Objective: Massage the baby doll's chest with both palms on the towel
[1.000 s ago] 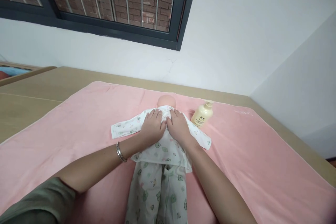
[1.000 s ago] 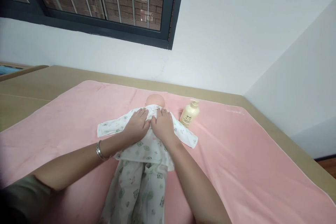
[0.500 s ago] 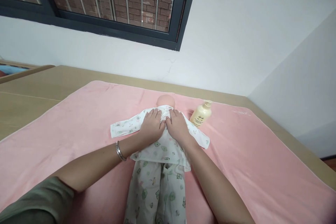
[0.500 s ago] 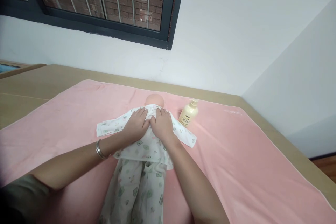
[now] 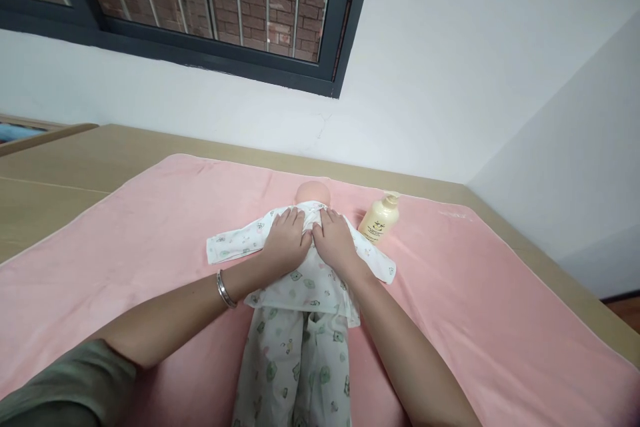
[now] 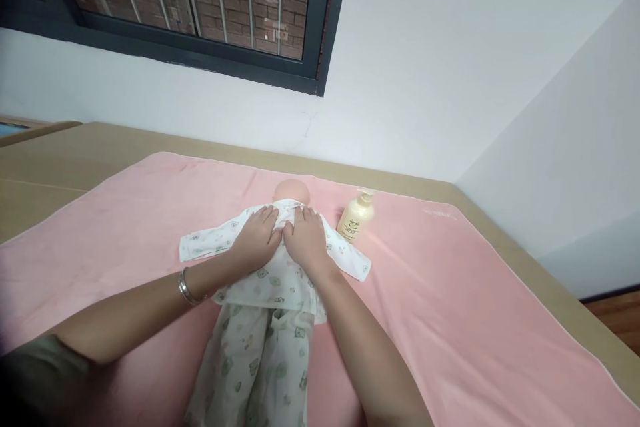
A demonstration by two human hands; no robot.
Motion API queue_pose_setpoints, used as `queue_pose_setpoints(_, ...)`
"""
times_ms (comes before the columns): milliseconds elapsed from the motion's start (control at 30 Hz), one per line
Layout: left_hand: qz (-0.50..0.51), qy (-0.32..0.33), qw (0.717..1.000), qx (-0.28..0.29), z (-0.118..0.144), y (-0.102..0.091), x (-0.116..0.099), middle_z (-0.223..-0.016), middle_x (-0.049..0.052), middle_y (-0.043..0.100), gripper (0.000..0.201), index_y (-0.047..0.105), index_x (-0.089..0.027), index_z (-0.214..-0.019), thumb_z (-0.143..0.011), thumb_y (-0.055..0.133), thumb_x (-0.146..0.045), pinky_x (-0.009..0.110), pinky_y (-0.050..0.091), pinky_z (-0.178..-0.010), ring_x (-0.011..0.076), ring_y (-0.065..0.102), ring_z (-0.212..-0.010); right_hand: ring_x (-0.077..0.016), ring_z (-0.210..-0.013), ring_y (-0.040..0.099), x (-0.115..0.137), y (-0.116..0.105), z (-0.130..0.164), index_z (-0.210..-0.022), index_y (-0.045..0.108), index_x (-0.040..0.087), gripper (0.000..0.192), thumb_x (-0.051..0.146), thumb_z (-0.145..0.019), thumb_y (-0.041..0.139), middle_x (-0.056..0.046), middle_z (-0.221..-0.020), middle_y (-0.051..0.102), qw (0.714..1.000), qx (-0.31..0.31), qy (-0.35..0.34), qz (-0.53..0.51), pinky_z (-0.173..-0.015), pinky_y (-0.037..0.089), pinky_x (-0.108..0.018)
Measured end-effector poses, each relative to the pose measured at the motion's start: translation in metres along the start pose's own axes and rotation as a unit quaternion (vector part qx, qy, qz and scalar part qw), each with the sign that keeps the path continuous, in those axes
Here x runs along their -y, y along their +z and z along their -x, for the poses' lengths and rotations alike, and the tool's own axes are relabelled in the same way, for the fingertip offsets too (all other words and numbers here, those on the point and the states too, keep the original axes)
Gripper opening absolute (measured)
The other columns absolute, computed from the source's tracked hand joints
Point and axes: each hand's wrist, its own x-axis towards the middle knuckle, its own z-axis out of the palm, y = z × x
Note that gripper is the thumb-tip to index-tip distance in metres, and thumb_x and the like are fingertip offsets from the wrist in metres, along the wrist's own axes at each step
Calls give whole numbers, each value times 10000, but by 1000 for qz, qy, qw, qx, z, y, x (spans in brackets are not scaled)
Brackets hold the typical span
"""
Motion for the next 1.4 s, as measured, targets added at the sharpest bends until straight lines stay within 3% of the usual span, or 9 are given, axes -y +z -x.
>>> queue_pose_setpoints(267,7,-3,1000,12,-1,-4,0,-1445,262,577,495,539,-19,-1390,-978,402,-256,606,420,-1152,389,500,-1400,-310,-1429,444,0,0,-1,-1494,484,11,521,242,-1034,398,-222,-1512,515,1000,1,-3,-5,-1219,287,-443)
queue_pose_setpoints(500,-2,44,999,15,14,-11,-7,-1458,314,545,547,509,32,-1408,-999,379,-307,612,385,-1185,409,447,-1451,-312,-1508,343,-19,-13,-5,-1541,417,12,563,329,-1078,366,-227,-1598,402,995,63,-74,-26,-1232,284,-427)
queue_pose_setpoints(667,34,-3,994,100,-6,-24,5,-1500,242,551,577,517,-27,-1438,-995,386,-372,543,359,-1220,365,463,-1454,-349,-1419,464,3,-16,9,-1551,419,23,536,275,-1083,343,-258,-1497,513,996,40,-47,57,-1180,354,-485)
queue_pose_setpoints(767,45,-22,988,148,-18,-28,13,-1527,221,537,590,512,-42,-1453,-985,389,-380,528,387,-1200,353,468,-1455,-376,-1422,457,23,-16,21,-1500,485,-2,507,196,-1049,366,-280,-1478,522,993,46,-46,95,-1179,360,-506)
queue_pose_setpoints(933,9,23,996,87,-3,-16,8,-1504,275,528,558,483,-15,-1454,-1001,346,-310,620,386,-1171,391,439,-1461,-335,-1456,425,19,-17,19,-1487,498,-7,506,159,-1032,350,-243,-1507,512,994,55,-73,50,-1228,310,-451)
queue_pose_setpoints(1133,-12,77,996,39,24,-8,-10,-1462,309,537,548,484,21,-1442,-959,348,-202,682,403,-1121,437,384,-1483,-341,-1506,352,-2,-15,1,-1538,392,-46,600,331,-1073,345,-273,-1578,408,997,67,33,16,-1232,286,-467)
queue_pose_setpoints(1267,22,94,995,39,9,-17,-1,-1370,269,618,480,589,-33,-1337,-950,359,-200,632,408,-1147,394,484,-1406,-363,-1481,386,10,-14,8,-1525,409,-58,574,288,-1075,329,-293,-1550,434,997,49,24,49,-1221,301,-503)
queue_pose_setpoints(1400,61,28,996,59,-9,-17,10,-1314,209,672,429,629,-109,-1264,-998,343,-288,582,453,-1119,347,578,-1303,-394,-1421,449,24,-14,22,-1471,478,-75,525,199,-1052,319,-310,-1491,493,995,38,-39,81,-1189,337,-557)
